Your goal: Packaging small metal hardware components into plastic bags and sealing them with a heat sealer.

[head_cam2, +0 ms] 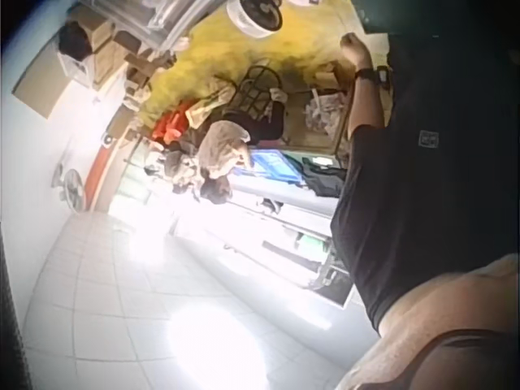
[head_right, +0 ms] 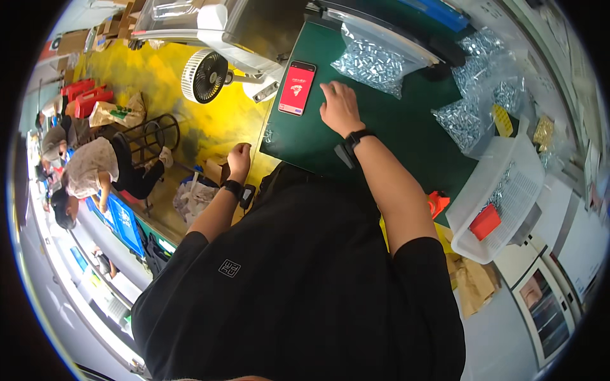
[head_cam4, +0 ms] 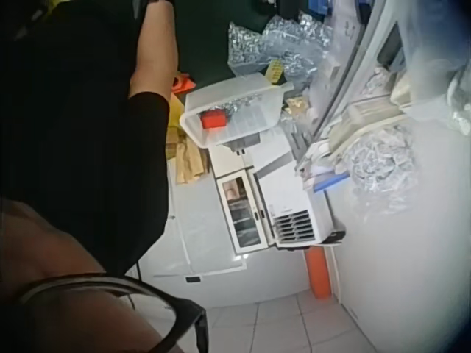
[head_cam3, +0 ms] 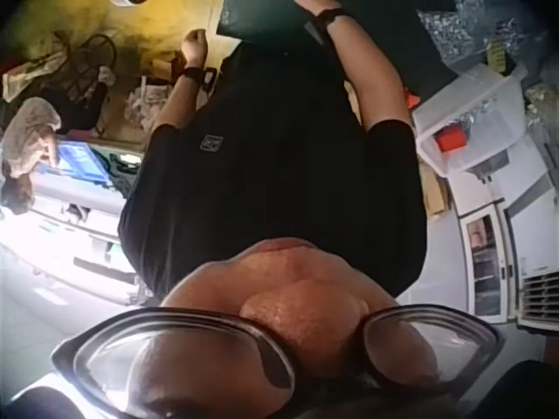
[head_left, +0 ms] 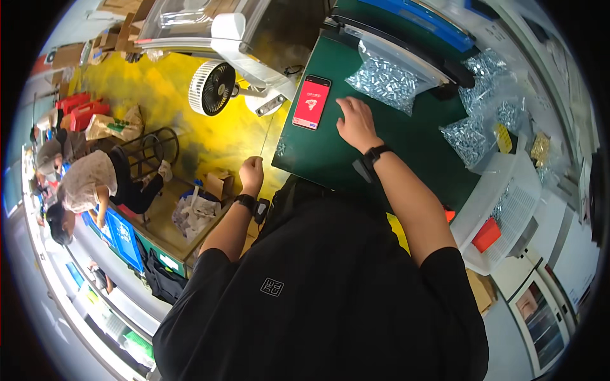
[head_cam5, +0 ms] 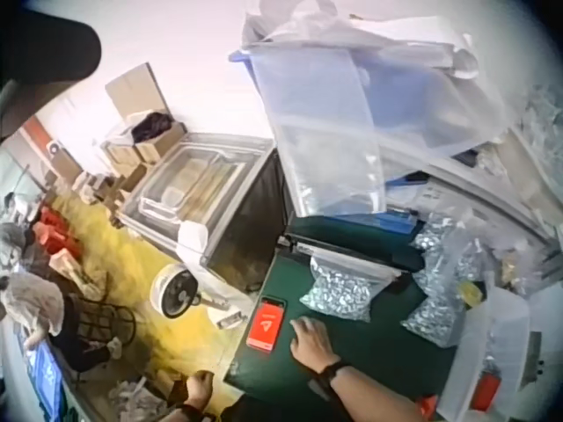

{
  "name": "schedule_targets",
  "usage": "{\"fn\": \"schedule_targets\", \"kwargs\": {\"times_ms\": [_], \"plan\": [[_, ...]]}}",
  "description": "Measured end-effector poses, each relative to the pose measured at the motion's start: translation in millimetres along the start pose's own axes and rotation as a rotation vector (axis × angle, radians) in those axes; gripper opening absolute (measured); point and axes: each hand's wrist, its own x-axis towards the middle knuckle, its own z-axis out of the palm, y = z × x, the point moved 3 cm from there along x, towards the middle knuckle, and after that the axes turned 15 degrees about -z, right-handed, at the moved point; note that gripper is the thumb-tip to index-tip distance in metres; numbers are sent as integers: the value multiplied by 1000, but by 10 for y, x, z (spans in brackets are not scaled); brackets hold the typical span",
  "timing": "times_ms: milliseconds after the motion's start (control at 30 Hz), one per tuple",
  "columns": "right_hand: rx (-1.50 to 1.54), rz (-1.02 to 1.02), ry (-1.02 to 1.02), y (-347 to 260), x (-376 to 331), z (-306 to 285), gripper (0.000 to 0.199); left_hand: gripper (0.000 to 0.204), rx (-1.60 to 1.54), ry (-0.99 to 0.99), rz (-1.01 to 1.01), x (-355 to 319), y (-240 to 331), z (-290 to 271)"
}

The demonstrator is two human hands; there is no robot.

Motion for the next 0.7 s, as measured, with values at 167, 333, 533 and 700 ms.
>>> {"fn": "schedule_targets", "kwargs": {"times_ms": [167,333,533,700], "plan": [[-149,26,-103,14,399,166,65,26,-65,-59,-155,-12,-248,63],[-218,107,-229,-2,501,154,76,26,-165,-71,-138,124,-117,15],[-231,131,-312,-36,540,120,81,27,-209,-76,-150,122,0,83],[-235,133,-333,-65,571,116,81,26,-203,-97,-149,116,-12,142]]}}
